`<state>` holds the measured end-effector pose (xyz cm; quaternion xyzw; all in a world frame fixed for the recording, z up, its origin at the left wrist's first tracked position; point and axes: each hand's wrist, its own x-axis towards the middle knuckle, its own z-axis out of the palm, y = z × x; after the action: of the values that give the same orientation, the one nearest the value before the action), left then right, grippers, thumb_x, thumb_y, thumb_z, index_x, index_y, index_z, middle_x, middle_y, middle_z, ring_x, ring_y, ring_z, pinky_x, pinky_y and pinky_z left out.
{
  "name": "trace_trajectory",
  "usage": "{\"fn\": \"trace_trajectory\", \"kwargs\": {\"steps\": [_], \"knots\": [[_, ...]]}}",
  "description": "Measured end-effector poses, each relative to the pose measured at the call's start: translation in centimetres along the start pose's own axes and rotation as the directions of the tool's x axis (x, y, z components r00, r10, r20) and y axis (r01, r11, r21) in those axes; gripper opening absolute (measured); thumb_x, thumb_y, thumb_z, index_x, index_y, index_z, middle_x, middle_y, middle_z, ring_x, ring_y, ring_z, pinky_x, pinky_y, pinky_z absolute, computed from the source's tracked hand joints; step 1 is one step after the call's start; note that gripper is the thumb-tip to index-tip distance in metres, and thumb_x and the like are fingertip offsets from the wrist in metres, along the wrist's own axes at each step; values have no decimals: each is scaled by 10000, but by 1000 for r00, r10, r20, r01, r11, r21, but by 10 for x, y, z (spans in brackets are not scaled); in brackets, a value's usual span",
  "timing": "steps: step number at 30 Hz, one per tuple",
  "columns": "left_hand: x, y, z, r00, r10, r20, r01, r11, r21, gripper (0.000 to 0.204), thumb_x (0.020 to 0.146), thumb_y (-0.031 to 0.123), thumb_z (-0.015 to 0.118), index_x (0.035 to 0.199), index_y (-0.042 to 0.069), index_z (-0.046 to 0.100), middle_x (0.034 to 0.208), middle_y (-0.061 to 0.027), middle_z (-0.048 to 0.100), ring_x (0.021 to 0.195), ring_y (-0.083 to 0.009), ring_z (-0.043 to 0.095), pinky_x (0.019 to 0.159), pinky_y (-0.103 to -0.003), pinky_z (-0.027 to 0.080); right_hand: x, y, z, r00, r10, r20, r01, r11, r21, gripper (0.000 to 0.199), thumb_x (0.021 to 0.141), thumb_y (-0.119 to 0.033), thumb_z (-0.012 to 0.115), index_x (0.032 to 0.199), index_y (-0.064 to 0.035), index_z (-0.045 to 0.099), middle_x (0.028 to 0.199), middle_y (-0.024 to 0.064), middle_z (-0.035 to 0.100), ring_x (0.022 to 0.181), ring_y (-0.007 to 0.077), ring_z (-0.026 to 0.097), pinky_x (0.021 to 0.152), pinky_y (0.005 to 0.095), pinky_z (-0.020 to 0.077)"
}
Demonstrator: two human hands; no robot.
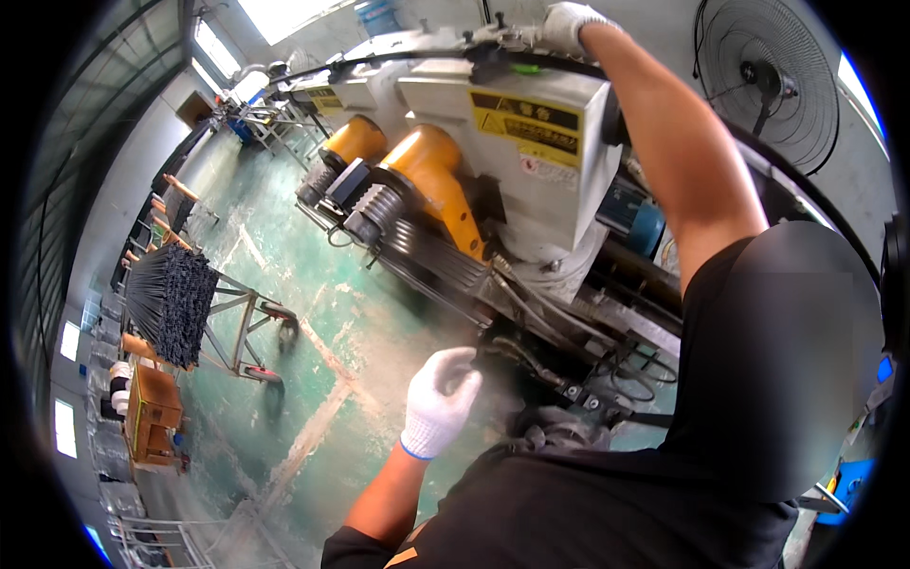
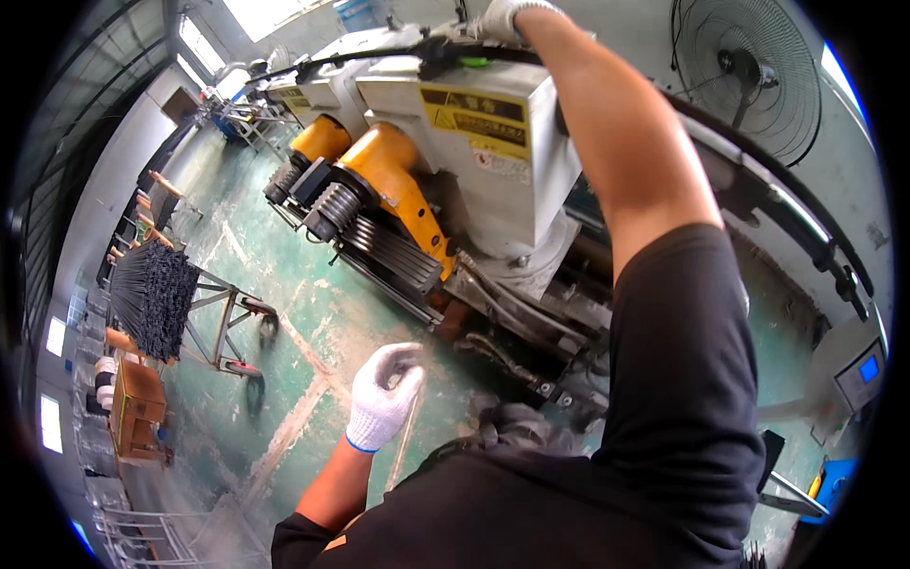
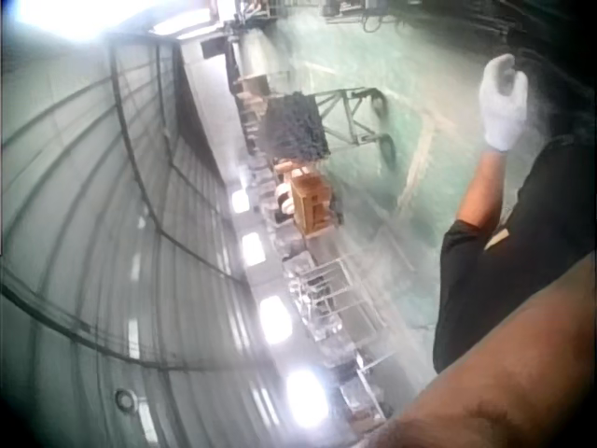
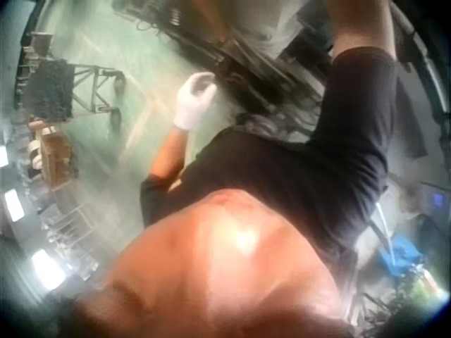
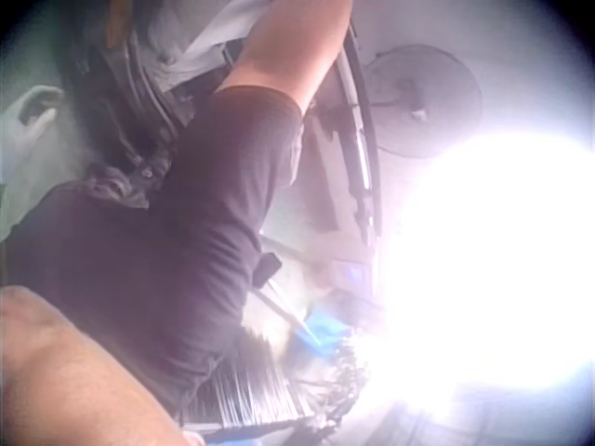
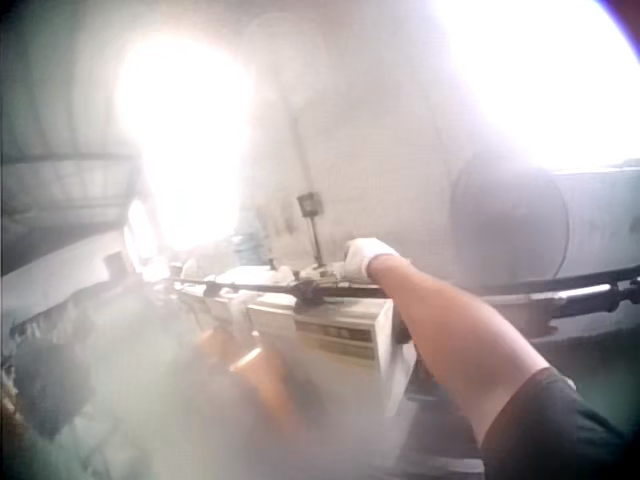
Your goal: The person operates a metal cutting machine, loading long metal rods into the device, adjusting the cutting mechanism, and removing cut pieces. The person also uses a wire brush to clean the cut ends of the rods and moves a pallet jack to transport materials.
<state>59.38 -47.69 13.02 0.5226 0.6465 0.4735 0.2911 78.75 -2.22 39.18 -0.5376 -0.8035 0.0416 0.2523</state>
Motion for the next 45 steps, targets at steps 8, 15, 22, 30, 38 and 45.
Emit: {"fn": "trace_trajectory", "kwargs": {"steps": [8,15,22,30,38,45], "knots": [[76,-25,-67,1000,-29,1,29,997,-75,339,1018,-31,719,1356,-38,691,1291,-97,754,1133,-171,717,1050,-335,560,7,-4,26,929,206,306,-152,969,-193,525,955,-429,820,1297,-31,803,1222,198,815,1060,326,774,936,467,573],[151,-17,-80,948,296,117,-289,955,-72,359,931,-110,743,1283,-45,723,1252,-147,748,1101,-201,730,991,-337,592,-24,-39,2,954,289,81,-290,957,-7,466,976,-329,827,1309,-5,789,1206,216,815,1007,295,787,930,468,581],[209,-19,-119,617,730,294,-768,640,23,591,832,-76,816,1399,-29,657,1433,-286,683,1254,-439,698,1073,-473,577,-140,-49,60,954,129,-270,7,893,450,463,918,-360,860,1263,-55,811,1181,180,818,1089,324,777,1012,427,604],[195,-49,-122,218,664,715,-769,568,-293,1010,764,182,985,1637,61,493,1601,-278,561,1423,-486,586,1169,-542,509,-360,-216,247,789,436,432,-547,180,818,423,873,-299,887,1132,24,796,1004,155,812,904,208,753,823,393,602],[164,-75,-117,182,504,844,-726,648,-230,907,741,103,967,1551,0,572,1317,-192,740,1194,-360,741,1046,-423,588,-428,-270,294,563,741,365,-266,-255,930,283,947,-215,866,1131,-16,783,930,49,767,770,143,698,672,351,592],[155,-64,-117,288,179,941,-367,928,-64,659,878,87,888,1461,-70,626,1252,-145,757,1138,-209,707,1018,-347,580,-443,-273,269,531,808,255,-543,94,834,409,959,-395,851,1065,-7,777,922,144,780,769,234,750,674,407,602]]}}
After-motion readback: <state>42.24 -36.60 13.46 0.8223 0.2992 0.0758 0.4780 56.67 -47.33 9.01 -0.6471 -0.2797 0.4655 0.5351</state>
